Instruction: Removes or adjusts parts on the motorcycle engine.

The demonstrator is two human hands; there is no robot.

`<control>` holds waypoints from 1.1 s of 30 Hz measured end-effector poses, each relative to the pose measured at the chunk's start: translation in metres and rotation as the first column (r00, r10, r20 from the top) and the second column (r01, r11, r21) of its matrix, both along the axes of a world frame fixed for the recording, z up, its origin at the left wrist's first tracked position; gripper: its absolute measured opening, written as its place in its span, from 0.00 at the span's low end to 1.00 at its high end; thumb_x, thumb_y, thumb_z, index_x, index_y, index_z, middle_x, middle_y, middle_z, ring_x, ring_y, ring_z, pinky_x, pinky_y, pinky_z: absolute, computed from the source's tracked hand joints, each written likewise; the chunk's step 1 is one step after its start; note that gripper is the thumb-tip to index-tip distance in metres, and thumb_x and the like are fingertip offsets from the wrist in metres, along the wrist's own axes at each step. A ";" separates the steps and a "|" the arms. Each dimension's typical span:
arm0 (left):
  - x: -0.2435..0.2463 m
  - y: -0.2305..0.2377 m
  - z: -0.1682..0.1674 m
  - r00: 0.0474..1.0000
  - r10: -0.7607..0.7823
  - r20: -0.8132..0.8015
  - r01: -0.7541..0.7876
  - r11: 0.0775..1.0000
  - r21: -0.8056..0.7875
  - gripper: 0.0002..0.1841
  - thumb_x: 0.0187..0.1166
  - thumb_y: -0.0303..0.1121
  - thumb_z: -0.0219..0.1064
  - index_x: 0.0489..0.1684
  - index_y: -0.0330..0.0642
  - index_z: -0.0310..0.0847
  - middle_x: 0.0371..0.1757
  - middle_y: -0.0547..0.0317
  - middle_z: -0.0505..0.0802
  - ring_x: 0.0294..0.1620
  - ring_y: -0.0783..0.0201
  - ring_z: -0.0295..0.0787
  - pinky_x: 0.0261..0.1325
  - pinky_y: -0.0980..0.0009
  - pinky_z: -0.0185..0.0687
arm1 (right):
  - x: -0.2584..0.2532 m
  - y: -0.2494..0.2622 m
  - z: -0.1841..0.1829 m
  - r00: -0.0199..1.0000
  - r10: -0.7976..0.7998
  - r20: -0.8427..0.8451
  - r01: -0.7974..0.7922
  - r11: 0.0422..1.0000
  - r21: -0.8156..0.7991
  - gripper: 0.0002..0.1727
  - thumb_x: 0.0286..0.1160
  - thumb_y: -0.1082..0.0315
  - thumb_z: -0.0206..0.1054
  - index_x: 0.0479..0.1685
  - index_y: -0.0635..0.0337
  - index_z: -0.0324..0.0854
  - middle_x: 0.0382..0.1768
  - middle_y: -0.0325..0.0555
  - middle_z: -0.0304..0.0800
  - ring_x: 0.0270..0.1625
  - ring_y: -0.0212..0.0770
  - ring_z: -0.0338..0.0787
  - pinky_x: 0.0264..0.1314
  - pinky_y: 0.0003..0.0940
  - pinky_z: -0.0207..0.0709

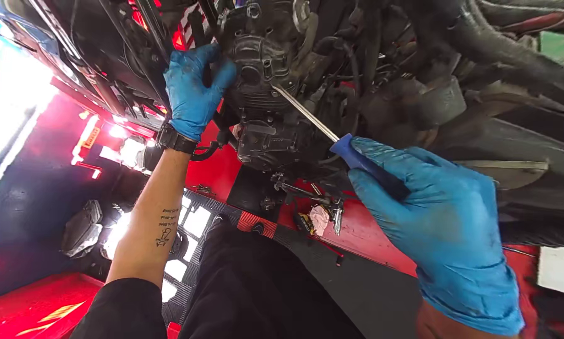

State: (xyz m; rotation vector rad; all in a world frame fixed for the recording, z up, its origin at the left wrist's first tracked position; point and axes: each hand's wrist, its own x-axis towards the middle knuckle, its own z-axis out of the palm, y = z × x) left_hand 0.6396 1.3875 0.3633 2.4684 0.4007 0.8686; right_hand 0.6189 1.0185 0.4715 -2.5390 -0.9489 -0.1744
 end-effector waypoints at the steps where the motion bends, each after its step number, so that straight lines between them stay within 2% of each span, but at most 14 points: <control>1: 0.001 -0.002 -0.001 1.000 0.010 -0.022 -0.010 1.000 0.015 0.32 0.75 0.66 0.65 0.67 0.53 0.89 0.62 0.56 0.94 0.69 0.51 0.84 0.74 0.47 0.70 | -0.001 0.000 -0.001 1.000 -0.008 -0.005 0.008 1.000 0.004 0.22 0.81 0.52 0.63 0.73 0.37 0.86 0.40 0.48 0.91 0.36 0.42 0.86 0.35 0.44 0.74; 4: 0.000 -0.010 0.002 0.994 0.055 -0.089 -0.053 0.998 0.031 0.40 0.65 0.73 0.69 0.69 0.54 0.88 0.65 0.56 0.93 0.71 0.48 0.81 0.73 0.45 0.67 | -0.004 0.001 -0.005 0.999 -0.025 -0.022 0.025 1.000 0.012 0.23 0.81 0.52 0.63 0.73 0.39 0.86 0.42 0.48 0.92 0.39 0.42 0.88 0.38 0.45 0.76; 7: 0.001 -0.011 0.003 0.988 0.077 -0.133 -0.071 0.996 0.048 0.41 0.62 0.74 0.70 0.70 0.56 0.87 0.67 0.57 0.92 0.72 0.48 0.80 0.73 0.45 0.66 | -0.008 0.002 -0.006 0.999 -0.037 -0.024 0.037 0.999 0.013 0.23 0.81 0.51 0.63 0.73 0.38 0.86 0.41 0.48 0.91 0.39 0.43 0.87 0.38 0.46 0.75; 11: 0.001 -0.008 0.001 0.989 0.052 -0.137 -0.044 0.997 0.065 0.37 0.69 0.71 0.67 0.70 0.56 0.87 0.67 0.56 0.92 0.72 0.47 0.80 0.73 0.43 0.65 | -0.011 0.004 -0.007 0.999 -0.052 -0.006 0.052 0.998 0.019 0.22 0.81 0.52 0.63 0.73 0.37 0.86 0.41 0.50 0.92 0.37 0.44 0.87 0.36 0.47 0.75; 14: 0.000 -0.002 -0.005 0.996 -0.007 -0.092 0.016 0.995 0.095 0.28 0.81 0.60 0.62 0.70 0.54 0.87 0.65 0.53 0.93 0.71 0.45 0.81 0.70 0.43 0.68 | -0.010 0.004 -0.009 0.998 -0.068 0.005 0.068 0.998 0.017 0.22 0.82 0.52 0.62 0.73 0.38 0.87 0.41 0.50 0.91 0.37 0.44 0.87 0.36 0.46 0.75; 16: 0.000 0.000 -0.008 0.997 -0.016 -0.070 0.023 0.995 0.095 0.24 0.84 0.55 0.60 0.69 0.54 0.88 0.64 0.55 0.94 0.70 0.46 0.82 0.69 0.45 0.68 | -0.010 0.005 -0.009 0.998 -0.064 0.009 0.064 0.998 0.016 0.23 0.82 0.52 0.62 0.73 0.37 0.86 0.39 0.49 0.90 0.35 0.43 0.85 0.35 0.44 0.73; 25: 0.004 -0.002 -0.010 1.000 0.014 -0.015 -0.012 0.994 0.106 0.21 0.84 0.52 0.62 0.63 0.53 0.91 0.61 0.57 0.95 0.66 0.49 0.84 0.66 0.47 0.68 | -0.012 0.006 -0.005 0.998 -0.056 0.002 0.056 0.998 0.017 0.23 0.82 0.53 0.63 0.74 0.38 0.86 0.40 0.50 0.90 0.35 0.42 0.85 0.35 0.44 0.73; 33: 0.004 -0.002 -0.011 1.000 0.013 -0.005 -0.012 0.995 0.101 0.20 0.84 0.51 0.62 0.61 0.53 0.92 0.59 0.58 0.95 0.66 0.50 0.84 0.66 0.48 0.69 | -0.010 0.004 0.001 0.998 -0.054 -0.011 0.054 0.998 -0.012 0.23 0.82 0.52 0.63 0.74 0.37 0.86 0.42 0.49 0.91 0.36 0.43 0.85 0.35 0.46 0.73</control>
